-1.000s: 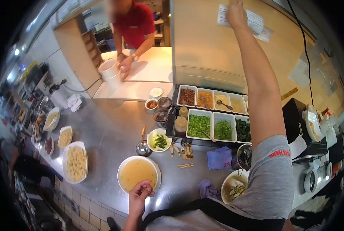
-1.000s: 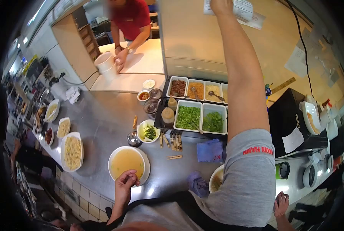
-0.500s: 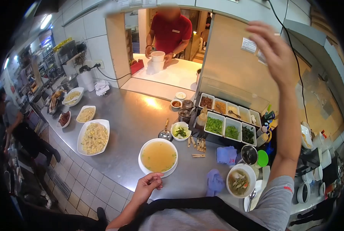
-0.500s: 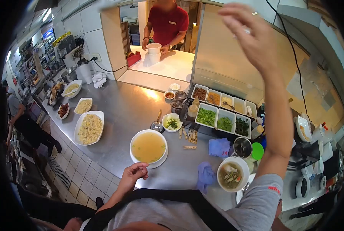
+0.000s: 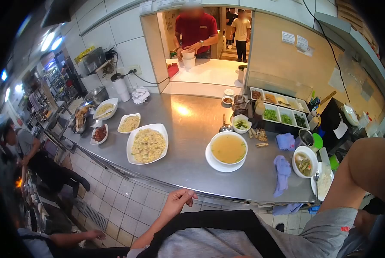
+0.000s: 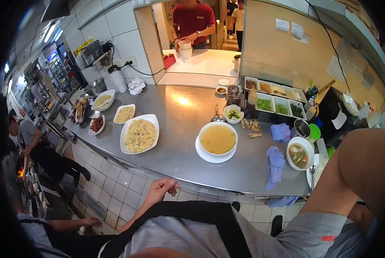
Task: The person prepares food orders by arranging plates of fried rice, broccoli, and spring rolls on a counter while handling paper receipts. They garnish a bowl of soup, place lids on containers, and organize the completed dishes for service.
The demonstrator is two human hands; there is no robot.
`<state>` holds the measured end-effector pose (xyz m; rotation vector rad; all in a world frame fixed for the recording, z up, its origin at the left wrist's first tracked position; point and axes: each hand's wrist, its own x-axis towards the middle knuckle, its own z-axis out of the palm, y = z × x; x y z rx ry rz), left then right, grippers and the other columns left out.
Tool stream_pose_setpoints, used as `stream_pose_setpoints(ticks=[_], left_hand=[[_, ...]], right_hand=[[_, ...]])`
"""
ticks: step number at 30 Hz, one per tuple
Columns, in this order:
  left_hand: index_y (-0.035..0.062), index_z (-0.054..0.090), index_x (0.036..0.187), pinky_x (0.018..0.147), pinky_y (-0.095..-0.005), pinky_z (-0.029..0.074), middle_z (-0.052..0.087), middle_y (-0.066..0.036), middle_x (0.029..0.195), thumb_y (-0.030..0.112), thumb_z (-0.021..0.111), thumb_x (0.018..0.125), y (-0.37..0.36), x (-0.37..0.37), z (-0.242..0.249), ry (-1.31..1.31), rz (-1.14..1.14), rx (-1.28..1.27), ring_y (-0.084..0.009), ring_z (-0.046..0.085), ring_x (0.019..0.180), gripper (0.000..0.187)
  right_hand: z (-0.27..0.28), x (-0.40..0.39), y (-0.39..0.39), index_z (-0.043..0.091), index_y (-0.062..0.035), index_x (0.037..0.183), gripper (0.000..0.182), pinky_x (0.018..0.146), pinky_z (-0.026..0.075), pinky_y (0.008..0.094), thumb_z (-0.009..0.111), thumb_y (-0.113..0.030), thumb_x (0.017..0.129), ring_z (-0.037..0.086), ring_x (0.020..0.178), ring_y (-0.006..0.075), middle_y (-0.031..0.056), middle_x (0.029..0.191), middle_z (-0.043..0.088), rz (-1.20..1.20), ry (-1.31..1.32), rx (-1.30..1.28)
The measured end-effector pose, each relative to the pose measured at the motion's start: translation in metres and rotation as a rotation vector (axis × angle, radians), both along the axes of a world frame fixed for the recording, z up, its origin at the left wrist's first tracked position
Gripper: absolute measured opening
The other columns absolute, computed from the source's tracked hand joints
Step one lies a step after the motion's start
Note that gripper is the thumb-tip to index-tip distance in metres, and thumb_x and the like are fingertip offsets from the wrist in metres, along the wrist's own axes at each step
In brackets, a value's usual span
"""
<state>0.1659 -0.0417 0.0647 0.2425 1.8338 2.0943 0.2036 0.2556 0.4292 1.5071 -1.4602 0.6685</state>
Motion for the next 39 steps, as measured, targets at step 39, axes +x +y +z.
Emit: stream_pose_setpoints(ticks=[39], left_hand=[[-0.0014, 0.050, 0.118, 0.072, -0.0294, 0.048, 0.056, -0.007, 0.095, 0.002, 0.060, 0.082, -0.153, -0.154, 0.010, 0.142, 0.437, 0.271, -0.0163, 0.056, 0.083, 0.038]], right_hand=[[0.031, -0.497, -0.069, 0.065, -0.0158, 0.110, 0.035, 0.091, 0.040, 0.0357, 0.056, -0.036, 0.083, 0.055, 0.101, 0.0212, 0.0120, 0.110, 0.060, -0.792, -0.824, -0.369]])
